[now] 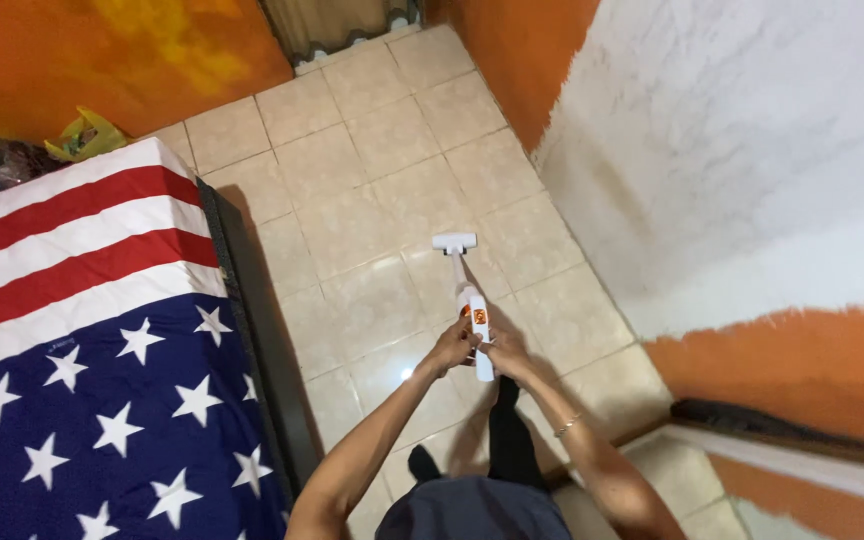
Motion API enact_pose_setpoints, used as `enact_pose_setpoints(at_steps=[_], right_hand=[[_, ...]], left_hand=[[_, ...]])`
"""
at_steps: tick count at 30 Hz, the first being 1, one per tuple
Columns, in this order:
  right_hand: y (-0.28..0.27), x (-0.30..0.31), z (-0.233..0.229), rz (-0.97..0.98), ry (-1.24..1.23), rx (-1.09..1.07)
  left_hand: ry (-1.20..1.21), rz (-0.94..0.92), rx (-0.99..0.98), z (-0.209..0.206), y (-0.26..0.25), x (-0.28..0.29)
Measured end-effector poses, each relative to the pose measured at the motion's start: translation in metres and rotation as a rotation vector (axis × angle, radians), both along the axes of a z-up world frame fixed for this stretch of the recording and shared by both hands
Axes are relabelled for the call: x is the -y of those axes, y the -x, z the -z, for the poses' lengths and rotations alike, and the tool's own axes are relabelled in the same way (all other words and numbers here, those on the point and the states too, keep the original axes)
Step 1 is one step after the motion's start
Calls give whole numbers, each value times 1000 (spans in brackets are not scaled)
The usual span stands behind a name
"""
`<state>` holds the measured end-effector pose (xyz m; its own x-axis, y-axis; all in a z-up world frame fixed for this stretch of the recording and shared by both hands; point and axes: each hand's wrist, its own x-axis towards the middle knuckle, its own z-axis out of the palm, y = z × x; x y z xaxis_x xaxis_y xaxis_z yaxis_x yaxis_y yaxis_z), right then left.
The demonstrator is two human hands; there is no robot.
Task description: The person uses a handheld cordless vacuum to clean the tiled floor in a bedroom. They move the vacuum back and forth along the edges of the bed, a mirrored wardrobe, and a curtain, covering the visible floor area.
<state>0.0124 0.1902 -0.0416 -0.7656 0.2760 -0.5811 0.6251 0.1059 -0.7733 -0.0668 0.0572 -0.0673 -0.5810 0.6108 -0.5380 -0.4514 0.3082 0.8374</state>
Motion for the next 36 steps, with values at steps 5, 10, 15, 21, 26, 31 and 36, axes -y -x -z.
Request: enact_pose_setpoints(at_steps=[5,10,15,21,26,31,36], right_hand=[[67,-62,-14,-95,-45,-3],[137,-125,11,-229,-190,36],[187,-172,3,-330,-302,4],[175,-194,-47,-346,-299,37],[138,-215,-54,-344,-273,-7],[71,-211,-81,-241,-214,-56],[10,-233,-7,-118,-157,-26]], left_hand=[[77,-104,-18,5,60,-68],[192,-208,-56,-9,116,-130],[375,-181,-211,13,157,-177],[358,-247,-188,14,152,-206],[198,-231,-73,-52,107,-211],[20,-217,35,-37,61,-208],[-20,-145,103,-51,2,-207]])
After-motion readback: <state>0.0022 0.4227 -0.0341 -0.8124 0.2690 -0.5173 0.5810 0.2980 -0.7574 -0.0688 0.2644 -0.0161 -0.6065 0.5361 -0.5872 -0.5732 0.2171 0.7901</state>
